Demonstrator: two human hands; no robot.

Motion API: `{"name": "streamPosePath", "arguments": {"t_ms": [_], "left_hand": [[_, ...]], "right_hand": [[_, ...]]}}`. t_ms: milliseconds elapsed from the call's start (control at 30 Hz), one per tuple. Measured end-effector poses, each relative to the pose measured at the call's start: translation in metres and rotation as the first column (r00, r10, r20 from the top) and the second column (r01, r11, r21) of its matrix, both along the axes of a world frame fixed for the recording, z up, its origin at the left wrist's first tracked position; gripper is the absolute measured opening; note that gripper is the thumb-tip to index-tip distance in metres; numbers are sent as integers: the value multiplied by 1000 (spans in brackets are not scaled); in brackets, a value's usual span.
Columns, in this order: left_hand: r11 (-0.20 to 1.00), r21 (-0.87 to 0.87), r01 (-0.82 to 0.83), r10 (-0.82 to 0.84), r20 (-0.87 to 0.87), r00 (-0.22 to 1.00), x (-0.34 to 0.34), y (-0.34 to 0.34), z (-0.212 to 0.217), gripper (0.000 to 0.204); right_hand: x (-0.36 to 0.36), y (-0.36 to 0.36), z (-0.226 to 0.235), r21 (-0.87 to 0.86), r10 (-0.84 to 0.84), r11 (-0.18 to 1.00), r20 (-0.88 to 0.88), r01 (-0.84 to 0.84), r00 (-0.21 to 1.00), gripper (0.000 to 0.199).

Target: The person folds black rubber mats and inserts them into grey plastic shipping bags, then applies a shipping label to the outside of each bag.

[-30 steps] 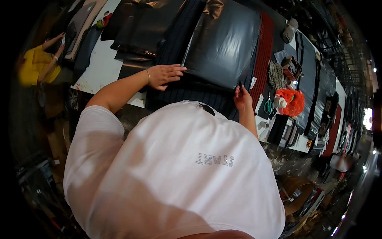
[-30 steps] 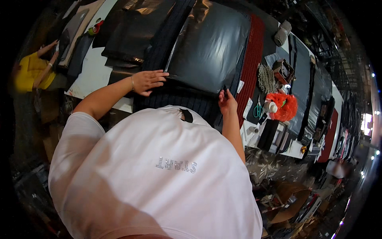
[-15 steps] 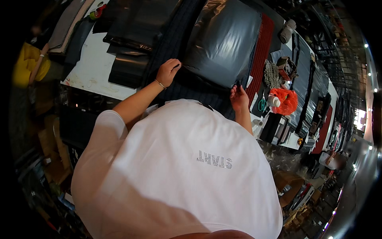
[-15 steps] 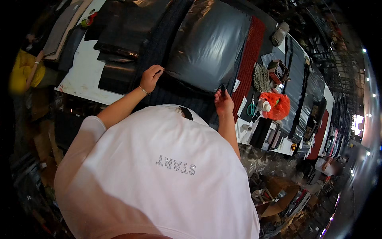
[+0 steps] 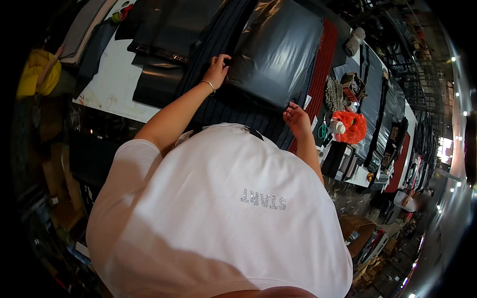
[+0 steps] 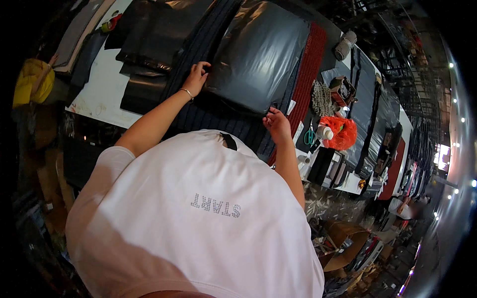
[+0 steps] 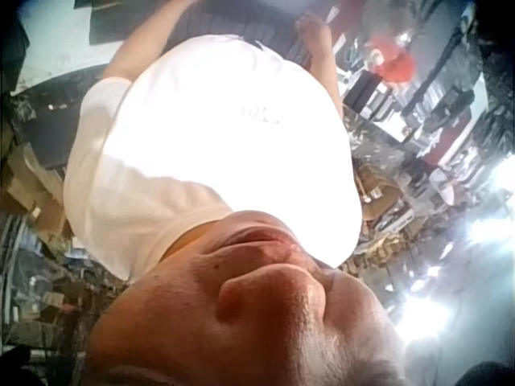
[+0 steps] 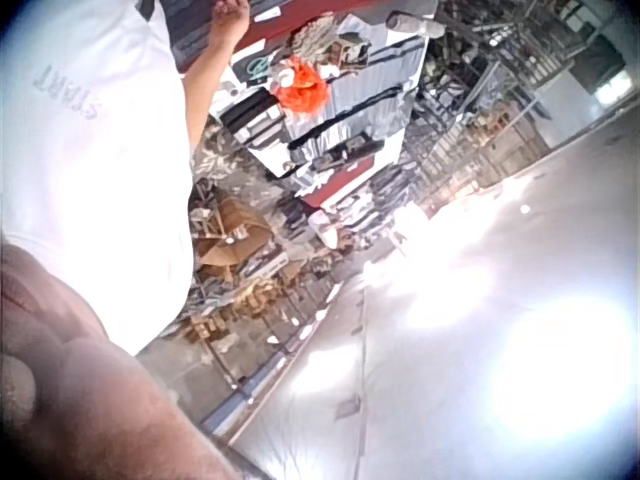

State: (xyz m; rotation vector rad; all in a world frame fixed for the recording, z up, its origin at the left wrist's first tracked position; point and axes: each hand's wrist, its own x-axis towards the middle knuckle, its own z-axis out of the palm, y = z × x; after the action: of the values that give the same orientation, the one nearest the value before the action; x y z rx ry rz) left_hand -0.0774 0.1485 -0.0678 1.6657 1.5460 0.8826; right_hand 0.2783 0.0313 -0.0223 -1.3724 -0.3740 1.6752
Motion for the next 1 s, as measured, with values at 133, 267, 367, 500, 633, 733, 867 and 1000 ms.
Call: {"name": "streamPosePath", "arguments": {"t_ms": [133,267,367,500,633,733,867,1000], "left_hand": [[934,350,73,-69,-24,997,-3,-11,26,45],[593,441,674,-480,-478,735,1,-42,98,82],[496,259,829,-515,-680,521,22,-41,104,100],[472,250,845,-482,-730,485,31,-29,92,103],[491,360,794,-461,-665,587,31,-28,76,89],[504,424,752,-447,-617,648,35,-27,68,78],[536,455,711,-453,-555,697,35,-29,60,73],[554,421,718,-455,-570,685,34,-31,60,78]], "right_hand": [[-37,-27,-2,259,6,916,755,-307,655,63],[-76,-44,38,267,-289,776,956,-571,55,100],[-82,-32,50,154,-322,699,940,-698,-116,115],[-84,-3,46,14,-236,590,959,-807,-156,115],[-85,9,39,73,-296,574,947,-815,-124,107],[-82,13,28,164,-359,548,932,-820,-54,102],[-79,13,16,55,-327,556,932,-829,-157,101],[-78,13,12,43,-339,567,922,-823,-185,101]]}}
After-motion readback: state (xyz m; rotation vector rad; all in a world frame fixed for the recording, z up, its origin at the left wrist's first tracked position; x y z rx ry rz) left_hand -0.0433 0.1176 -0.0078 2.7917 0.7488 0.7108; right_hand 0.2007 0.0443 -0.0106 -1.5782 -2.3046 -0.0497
